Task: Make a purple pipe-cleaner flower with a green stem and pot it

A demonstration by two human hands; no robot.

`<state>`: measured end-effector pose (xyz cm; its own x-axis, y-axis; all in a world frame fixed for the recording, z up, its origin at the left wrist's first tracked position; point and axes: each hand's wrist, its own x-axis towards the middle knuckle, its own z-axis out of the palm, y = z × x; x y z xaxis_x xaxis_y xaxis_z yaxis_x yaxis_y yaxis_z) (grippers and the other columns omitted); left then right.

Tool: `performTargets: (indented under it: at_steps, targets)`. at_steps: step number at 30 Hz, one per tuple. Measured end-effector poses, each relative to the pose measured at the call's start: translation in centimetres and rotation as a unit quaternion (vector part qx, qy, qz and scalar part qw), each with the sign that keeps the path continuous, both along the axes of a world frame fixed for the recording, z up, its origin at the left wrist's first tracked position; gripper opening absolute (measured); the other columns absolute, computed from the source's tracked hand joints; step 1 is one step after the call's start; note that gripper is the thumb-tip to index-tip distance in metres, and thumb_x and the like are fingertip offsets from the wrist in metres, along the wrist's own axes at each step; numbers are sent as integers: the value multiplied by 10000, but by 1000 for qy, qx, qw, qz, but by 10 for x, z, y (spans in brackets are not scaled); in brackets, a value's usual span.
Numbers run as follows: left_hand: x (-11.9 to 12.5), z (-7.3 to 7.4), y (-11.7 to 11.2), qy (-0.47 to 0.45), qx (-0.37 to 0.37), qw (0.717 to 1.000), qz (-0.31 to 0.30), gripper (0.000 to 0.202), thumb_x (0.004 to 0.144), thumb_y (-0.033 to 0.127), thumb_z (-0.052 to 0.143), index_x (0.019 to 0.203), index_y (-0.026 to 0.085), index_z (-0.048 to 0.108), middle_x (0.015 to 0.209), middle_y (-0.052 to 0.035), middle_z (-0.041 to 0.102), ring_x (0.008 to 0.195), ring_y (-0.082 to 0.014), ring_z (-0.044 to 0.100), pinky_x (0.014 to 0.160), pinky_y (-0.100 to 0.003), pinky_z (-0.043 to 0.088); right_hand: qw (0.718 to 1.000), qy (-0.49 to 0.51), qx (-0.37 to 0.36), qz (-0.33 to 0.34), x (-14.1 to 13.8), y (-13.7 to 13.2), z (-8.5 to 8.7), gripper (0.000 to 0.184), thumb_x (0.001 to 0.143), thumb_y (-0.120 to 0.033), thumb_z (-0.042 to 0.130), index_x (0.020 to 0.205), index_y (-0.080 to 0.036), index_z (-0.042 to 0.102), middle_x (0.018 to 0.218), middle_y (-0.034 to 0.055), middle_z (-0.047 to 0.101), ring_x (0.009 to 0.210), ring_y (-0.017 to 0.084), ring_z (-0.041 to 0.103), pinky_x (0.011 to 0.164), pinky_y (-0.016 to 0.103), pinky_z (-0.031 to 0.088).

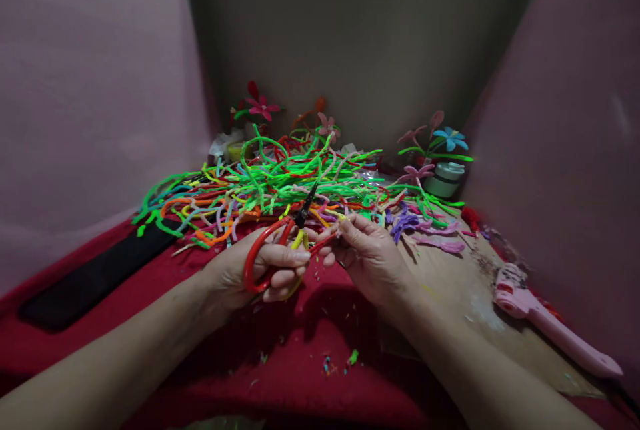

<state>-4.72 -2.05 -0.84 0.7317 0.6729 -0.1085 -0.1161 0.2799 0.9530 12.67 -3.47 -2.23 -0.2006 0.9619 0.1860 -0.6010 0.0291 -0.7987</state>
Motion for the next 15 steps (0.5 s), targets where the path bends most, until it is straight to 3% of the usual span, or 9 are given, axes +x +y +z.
performTargets:
  at_steps: [10, 15]
  targets:
    - [0, 3, -3, 22, -5, 1000, 11, 103, 752, 203, 608, 715, 135, 540, 434, 65, 412, 343, -28, 270, 337, -159, 206, 998, 45, -51, -9, -5, -6, -1, 203, 700, -262, 717, 658, -142, 558, 619, 27, 667, 467, 108, 622, 456, 186, 528]
    - [1, 6, -6, 29, 6, 998, 50, 262, 721, 190, 655, 953, 187, 533, 536, 57, 499, 347, -14, 249, 331, -138, 196, 994, 55, -94, -5, -6, -8, -2, 130, 745, -181, 662, 679, -141, 557, 620, 31, 653, 461, 97, 604, 462, 181, 526]
